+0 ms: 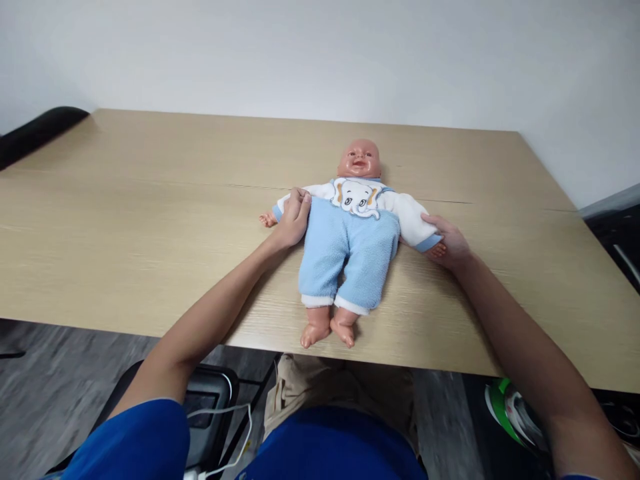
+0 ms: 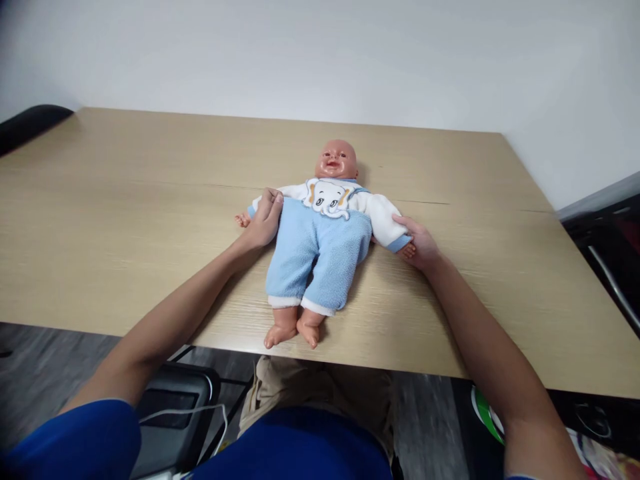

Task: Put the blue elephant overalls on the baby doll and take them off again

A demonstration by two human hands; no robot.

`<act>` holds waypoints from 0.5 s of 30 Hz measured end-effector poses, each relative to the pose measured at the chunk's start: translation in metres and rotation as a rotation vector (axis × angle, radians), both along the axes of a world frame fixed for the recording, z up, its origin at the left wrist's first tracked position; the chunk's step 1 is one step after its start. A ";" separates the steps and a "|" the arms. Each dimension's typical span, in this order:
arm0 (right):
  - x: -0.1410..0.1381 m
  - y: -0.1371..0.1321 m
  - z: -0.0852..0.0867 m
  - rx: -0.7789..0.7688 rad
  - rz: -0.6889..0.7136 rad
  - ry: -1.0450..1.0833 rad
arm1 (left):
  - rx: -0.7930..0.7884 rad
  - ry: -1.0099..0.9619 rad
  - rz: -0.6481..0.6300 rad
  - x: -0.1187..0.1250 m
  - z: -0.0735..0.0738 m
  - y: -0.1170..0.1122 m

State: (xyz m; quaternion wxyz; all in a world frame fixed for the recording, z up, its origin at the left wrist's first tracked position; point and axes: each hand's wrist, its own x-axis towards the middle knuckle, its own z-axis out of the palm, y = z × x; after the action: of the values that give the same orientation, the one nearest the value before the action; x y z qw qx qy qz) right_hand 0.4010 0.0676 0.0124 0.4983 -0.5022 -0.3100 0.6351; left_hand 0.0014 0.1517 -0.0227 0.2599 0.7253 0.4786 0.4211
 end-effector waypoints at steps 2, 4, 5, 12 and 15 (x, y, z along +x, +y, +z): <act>0.001 0.000 0.000 0.002 0.003 0.000 | 0.000 0.000 0.013 0.001 -0.001 -0.001; 0.000 0.000 0.000 0.002 -0.001 -0.009 | 0.008 -0.016 0.029 0.003 -0.001 -0.001; 0.000 0.000 0.001 -0.003 -0.001 -0.013 | 0.009 -0.039 0.032 0.004 -0.001 -0.001; -0.001 -0.001 0.006 -0.038 -0.019 -0.014 | 0.135 -0.039 0.209 -0.021 0.006 0.009; 0.001 -0.001 0.002 -0.024 -0.021 -0.067 | 0.123 0.078 0.221 -0.040 0.009 0.016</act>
State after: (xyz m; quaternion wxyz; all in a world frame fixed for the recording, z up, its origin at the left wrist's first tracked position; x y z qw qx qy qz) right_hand 0.4023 0.0670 0.0140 0.4881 -0.5322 -0.3137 0.6165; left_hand -0.0391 0.1680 -0.0138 0.1483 0.6986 0.5386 0.4470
